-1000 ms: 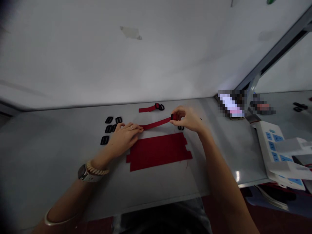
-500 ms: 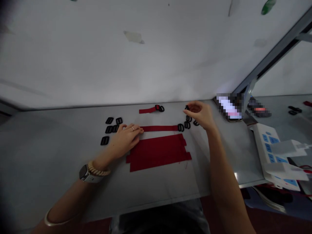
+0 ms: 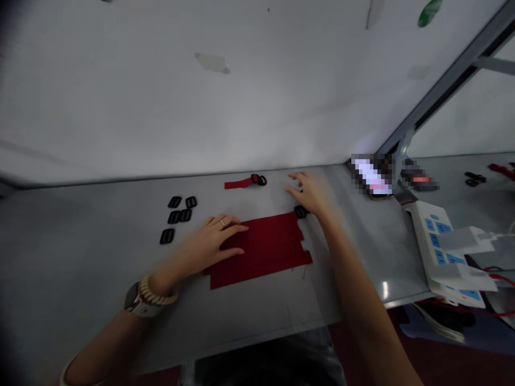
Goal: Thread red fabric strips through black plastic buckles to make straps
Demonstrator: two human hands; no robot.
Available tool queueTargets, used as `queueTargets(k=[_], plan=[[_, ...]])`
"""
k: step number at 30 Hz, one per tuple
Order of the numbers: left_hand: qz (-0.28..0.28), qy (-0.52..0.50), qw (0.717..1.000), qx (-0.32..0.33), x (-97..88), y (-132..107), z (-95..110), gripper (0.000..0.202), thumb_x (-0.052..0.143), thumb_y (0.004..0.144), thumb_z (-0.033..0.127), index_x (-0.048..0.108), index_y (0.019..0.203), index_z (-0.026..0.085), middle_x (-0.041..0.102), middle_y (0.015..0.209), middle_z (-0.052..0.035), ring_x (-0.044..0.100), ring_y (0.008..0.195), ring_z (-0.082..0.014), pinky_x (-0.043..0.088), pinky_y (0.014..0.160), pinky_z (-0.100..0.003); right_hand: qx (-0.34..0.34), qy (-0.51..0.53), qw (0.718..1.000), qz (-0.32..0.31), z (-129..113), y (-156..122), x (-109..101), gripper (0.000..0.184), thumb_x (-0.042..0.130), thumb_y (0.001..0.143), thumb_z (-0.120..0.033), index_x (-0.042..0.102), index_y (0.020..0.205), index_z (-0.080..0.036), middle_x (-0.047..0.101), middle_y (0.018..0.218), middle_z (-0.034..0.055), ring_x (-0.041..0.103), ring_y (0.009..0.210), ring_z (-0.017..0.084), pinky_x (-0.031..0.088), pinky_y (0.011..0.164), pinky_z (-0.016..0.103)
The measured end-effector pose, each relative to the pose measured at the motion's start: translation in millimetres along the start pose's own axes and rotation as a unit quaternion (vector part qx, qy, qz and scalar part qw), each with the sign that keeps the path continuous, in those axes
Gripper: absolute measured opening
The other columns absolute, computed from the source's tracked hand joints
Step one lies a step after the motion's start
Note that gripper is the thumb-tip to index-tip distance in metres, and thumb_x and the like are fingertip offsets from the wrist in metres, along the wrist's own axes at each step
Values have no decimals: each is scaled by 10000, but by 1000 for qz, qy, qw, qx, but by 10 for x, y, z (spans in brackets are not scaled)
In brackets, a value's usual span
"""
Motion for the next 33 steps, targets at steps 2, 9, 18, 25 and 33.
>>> queueTargets(k=[2, 9, 18, 25, 33], plan=[[0, -1, 1000, 10, 9, -11, 3, 479, 636, 870, 499, 594, 1243, 202, 602, 1224, -98, 547, 1131, -286, 432, 929, -438, -43, 38, 998, -33, -282, 138, 243, 443, 592, 885, -290, 528, 1322, -253, 602, 1286, 98, 613, 1058, 250, 509, 906, 445], [11, -41, 999, -5, -12, -22, -67, 378, 638, 880, 467, 641, 1169, 223, 623, 1183, -76, 556, 1100, -265, 440, 908, -419, -56, -14, 995, -82, -724, 615, 750, 296, 695, 822, -202, 646, 1110, -153, 630, 1150, 134, 557, 1145, 277, 430, 1024, 456], [190, -134, 955, -182, -352, -126, -533, 236, 475, 969, 275, 640, 1128, 217, 676, 1144, -64, 538, 1134, -249, 374, 1021, -471, -88, 170, 976, -102, -1167, -100, 466, 287, 750, 794, -273, 662, 1064, -230, 682, 1082, 60, 606, 1011, 215, 496, 851, 364], [138, -291, 928, -190, -177, -120, -646, 246, 501, 924, 369, 657, 846, 196, 692, 846, -31, 622, 825, -190, 485, 794, -337, -104, 210, 966, -106, -1472, -283, 367, 274, 784, 767, -234, 682, 1021, -249, 711, 1027, 29, 627, 1006, 209, 485, 925, 381], [143, -337, 912, -185, -217, -105, -559, 224, 520, 912, 357, 656, 831, 198, 703, 877, -35, 629, 856, -195, 498, 825, -350, -98, 216, 964, -119, -1562, -380, 499, 283, 769, 784, -271, 651, 1042, -254, 692, 1045, 37, 622, 994, 214, 490, 911, 377]])
Point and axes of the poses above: each hand's wrist, its own y-axis towards the middle knuckle, its own x-axis out of the palm, z = x × y, the point moved 10 cm from there along y, towards the middle knuckle
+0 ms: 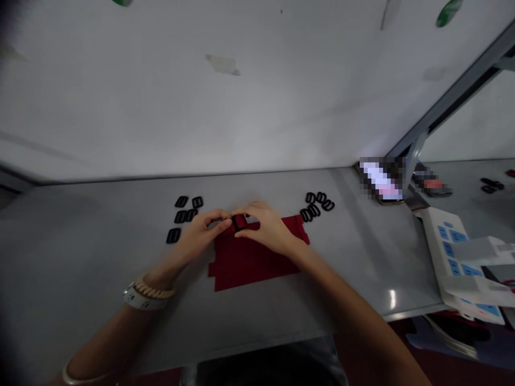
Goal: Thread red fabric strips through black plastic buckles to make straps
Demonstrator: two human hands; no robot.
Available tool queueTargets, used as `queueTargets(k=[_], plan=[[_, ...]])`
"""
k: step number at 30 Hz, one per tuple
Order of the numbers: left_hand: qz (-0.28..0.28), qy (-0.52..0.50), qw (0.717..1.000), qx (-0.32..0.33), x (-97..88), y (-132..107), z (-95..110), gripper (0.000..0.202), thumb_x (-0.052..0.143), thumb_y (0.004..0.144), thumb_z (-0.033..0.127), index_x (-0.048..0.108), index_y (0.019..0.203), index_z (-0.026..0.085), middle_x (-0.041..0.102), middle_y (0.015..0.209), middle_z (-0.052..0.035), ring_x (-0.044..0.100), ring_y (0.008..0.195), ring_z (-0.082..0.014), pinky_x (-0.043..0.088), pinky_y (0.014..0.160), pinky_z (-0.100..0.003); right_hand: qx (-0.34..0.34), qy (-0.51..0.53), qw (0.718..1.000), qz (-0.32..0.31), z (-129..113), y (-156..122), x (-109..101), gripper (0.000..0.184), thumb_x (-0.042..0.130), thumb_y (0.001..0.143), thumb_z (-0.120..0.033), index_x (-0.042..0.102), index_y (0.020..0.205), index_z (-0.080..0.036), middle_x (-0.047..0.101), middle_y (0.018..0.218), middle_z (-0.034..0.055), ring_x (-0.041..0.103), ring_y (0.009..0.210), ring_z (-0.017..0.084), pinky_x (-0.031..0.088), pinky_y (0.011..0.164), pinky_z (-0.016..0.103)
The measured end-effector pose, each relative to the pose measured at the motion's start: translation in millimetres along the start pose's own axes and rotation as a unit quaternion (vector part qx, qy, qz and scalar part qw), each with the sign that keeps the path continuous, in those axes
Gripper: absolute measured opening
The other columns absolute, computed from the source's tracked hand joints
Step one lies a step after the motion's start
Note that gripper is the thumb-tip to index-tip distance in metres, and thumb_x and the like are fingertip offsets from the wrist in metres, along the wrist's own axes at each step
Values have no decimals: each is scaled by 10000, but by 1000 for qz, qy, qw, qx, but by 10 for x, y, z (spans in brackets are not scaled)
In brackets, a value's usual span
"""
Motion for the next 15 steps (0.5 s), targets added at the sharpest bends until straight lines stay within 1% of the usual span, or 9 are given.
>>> queueTargets(k=[2, 3, 6, 8, 10, 12, 13, 14, 15], plan=[[0, -1, 1000, 3, -18, -2, 29, 216, 523, 915, 348, 655, 827, 201, 698, 873, -28, 627, 847, -188, 495, 822, -342, 5, 3, 1000, 9, -3, -5, -34, 269, 764, 787, -318, 625, 1002, -235, 668, 1037, 44, 614, 969, 208, 490, 892, 364], [-2, 3, 1000, 8, -21, -3, 43, 213, 528, 915, 347, 656, 826, 202, 695, 871, -26, 626, 847, -186, 493, 820, -340, 7, 3, 1000, 3, -4, -7, -37, 259, 758, 792, -340, 610, 971, -226, 657, 1018, 43, 609, 949, 202, 490, 877, 353], [-5, 22, 999, 29, -19, -9, 80, 216, 546, 918, 355, 666, 818, 205, 687, 856, -22, 623, 850, -186, 484, 803, -338, 8, 13, 999, -47, 3, -17, 19, 208, 710, 832, -367, 584, 918, -226, 644, 984, 32, 602, 935, 191, 482, 872, 338], [5, 37, 999, 39, -27, -18, 97, 203, 564, 922, 360, 675, 845, 208, 690, 860, -20, 626, 850, -186, 479, 801, -341, 15, 35, 998, -54, 30, -20, 22, 151, 671, 860, -352, 586, 907, -236, 653, 992, 24, 606, 960, 191, 473, 905, 349], [23, 70, 996, 53, -40, -34, 140, 173, 622, 899, 368, 681, 965, 220, 703, 929, -25, 630, 893, -195, 460, 846, -369, 33, 60, 997, -26, 82, -13, -23, 89, 631, 880, -317, 589, 867, -240, 666, 987, 22, 606, 986, 196, 463, 933, 371], [44, 131, 987, 80, -42, -62, 222, 319, 707, 843, 395, 656, 1118, 244, 705, 1032, -38, 622, 980, -225, 411, 919, -422, 46, 73, 996, 5, 112, -8, -57, 88, 611, 884, -284, 586, 815, -237, 678, 977, 26, 601, 1008, 205, 453, 951, 395], [55, 164, 980, 95, -38, -80, 268, 387, 741, 811, 410, 647, 1153, 254, 702, 1070, -44, 611, 1020, -244, 378, 948, -450, 47, 77, 996, 15, 110, -6, -61, 99, 612, 881, -274, 584, 795, -234, 681, 979, 29, 597, 1021, 209, 445, 964, 406], [69, 194, 972, 110, -37, -99, 313, 409, 762, 789, 420, 653, 1148, 258, 701, 1088, -49, 601, 1044, -259, 349, 966, -471, 45, 82, 995, 22, 98, -6, -59, 109, 621, 874, -271, 582, 780, -232, 682, 989, 33, 591, 1042, 212, 433, 983, 416], [82, 215, 965, 122, -37, -119, 351, 390, 770, 779, 426, 669, 1115, 255, 704, 1091, -52, 596, 1050, -266, 327, 977, -483, 44, 91, 995, 26, 85, -7, -55, 114, 632, 868, -274, 583, 774, -231, 680, 1010, 37, 583, 1072, 214, 422, 1001, 424]])
Point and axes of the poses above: each hand's wrist, its own y-axis towards the middle knuckle, its own x-axis out of the palm, z = x × y, the point moved 10 cm from there along y, towards the middle knuckle
